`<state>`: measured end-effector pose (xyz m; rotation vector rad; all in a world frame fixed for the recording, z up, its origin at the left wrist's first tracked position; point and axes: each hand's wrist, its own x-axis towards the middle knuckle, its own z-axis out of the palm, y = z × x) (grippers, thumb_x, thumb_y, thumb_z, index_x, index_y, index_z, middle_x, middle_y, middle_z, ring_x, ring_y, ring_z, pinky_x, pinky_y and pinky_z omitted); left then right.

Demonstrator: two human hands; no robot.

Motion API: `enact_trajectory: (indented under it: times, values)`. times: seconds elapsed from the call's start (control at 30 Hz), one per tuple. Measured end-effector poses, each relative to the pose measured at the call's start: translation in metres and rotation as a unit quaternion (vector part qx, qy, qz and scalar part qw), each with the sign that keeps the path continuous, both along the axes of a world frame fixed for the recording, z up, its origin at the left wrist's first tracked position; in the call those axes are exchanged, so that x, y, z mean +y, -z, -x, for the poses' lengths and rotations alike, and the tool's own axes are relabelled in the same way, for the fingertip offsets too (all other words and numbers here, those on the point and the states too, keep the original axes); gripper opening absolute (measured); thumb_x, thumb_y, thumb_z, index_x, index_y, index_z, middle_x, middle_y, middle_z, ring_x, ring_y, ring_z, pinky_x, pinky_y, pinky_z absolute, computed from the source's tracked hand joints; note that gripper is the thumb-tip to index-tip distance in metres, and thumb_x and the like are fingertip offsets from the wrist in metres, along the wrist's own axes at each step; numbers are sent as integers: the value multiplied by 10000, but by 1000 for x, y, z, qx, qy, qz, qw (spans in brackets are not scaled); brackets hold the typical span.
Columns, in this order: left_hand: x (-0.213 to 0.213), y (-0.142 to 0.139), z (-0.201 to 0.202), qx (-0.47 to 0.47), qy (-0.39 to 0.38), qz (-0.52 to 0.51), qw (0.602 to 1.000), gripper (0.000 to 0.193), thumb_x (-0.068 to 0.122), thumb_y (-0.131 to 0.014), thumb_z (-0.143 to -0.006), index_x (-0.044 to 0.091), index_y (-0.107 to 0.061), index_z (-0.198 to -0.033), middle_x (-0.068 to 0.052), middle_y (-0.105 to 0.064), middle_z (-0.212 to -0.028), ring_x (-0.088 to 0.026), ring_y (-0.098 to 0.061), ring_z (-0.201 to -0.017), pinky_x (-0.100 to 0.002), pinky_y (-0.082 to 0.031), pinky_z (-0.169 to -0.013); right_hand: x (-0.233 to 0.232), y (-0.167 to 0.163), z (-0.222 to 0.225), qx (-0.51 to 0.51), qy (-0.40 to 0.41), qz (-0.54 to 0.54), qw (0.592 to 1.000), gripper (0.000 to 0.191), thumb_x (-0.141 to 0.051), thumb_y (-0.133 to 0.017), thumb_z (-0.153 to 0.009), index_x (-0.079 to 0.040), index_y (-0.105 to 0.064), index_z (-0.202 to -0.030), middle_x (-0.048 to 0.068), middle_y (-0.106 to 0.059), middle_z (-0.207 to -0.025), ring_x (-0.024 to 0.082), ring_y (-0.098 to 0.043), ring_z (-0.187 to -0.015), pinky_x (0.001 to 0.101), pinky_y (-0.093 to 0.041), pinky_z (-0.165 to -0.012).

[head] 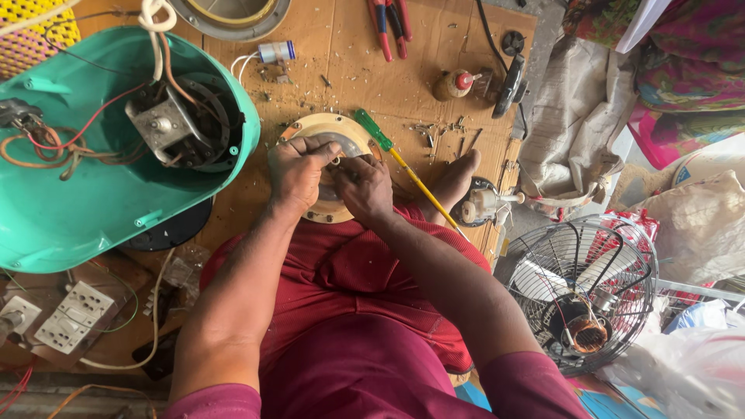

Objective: The person sits on the floor repairing an electric fan motor. They strip and connect red wires to the motor housing, use a screwdriver to loosen screws on the fan's rear cover, separate the cover from the stator, handle the copper winding plate, and reassemble the cover while tightening it by hand.

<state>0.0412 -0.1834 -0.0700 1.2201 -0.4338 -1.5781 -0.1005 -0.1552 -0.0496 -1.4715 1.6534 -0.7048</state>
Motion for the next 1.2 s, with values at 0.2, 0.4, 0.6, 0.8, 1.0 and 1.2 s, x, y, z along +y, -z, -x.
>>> enact_trajectory:
  times: [0.2, 0.4, 0.6, 0.8, 1.0, 1.2]
  values:
    - [-3, -1, -3, -2, 12, -15, 1000, 136, -82, -777, -829, -68, -758, -962, -116, -766, -903, -156, -714, -796, -272, -588, -777, 2, 8, -8, 95, -11, 36, 995, 194, -221, -714, -828, -114, -759, -984, 117, -724, -1004, 352, -654, -972, 489, -491, -902]
    - [-3, -7, 2, -9, 15, -7, 1000, 142, -49, -777, -855, -62, -755, -995, -95, -767, -932, -136, -701, -817, -260, -571, -781, 2, 14, -4, 84, -29, 66, 994, 159, -207, -717, -820, -128, -736, -957, 118, -721, -977, 357, -654, -958, 480, -492, -891]
    - [4, -16, 6, -96, 51, 23, 994, 260, 45, -786, -902, -71, -701, -1119, -104, -750, -1045, -132, -701, -921, -281, -582, -837, 9, 12, 23, 13, -83, 55, 995, 212, -224, -769, -840, -126, -740, -1026, 98, -745, -961, 288, -701, -924, 445, -504, -888]
    - [19, -17, -10, -169, 113, 81, 976, 262, 26, -699, -939, -44, -687, -1191, -113, -728, -1190, -131, -698, -1081, -275, -565, -951, 18, 11, 28, 40, -124, 66, 989, 115, -201, -784, -852, -113, -770, -924, 50, -770, -903, 259, -706, -905, 455, -469, -926]
    - [51, -29, -6, -378, 104, 49, 919, 152, 0, -717, -919, -7, -775, -1060, -132, -786, -975, -185, -717, -887, -314, -584, -818, 11, -1, 31, 133, -153, -4, 979, 101, -217, -730, -861, -130, -781, -858, 74, -753, -858, 270, -706, -896, 477, -479, -974]
    - [56, -48, 4, -396, 178, 279, 857, 236, -79, -690, -860, -2, -731, -1080, -158, -749, -1053, -264, -749, -982, -324, -583, -831, 10, -22, 38, 114, -192, 104, 969, 161, -190, -691, -904, -37, -701, -857, 167, -697, -891, 369, -658, -926, 483, -503, -859]
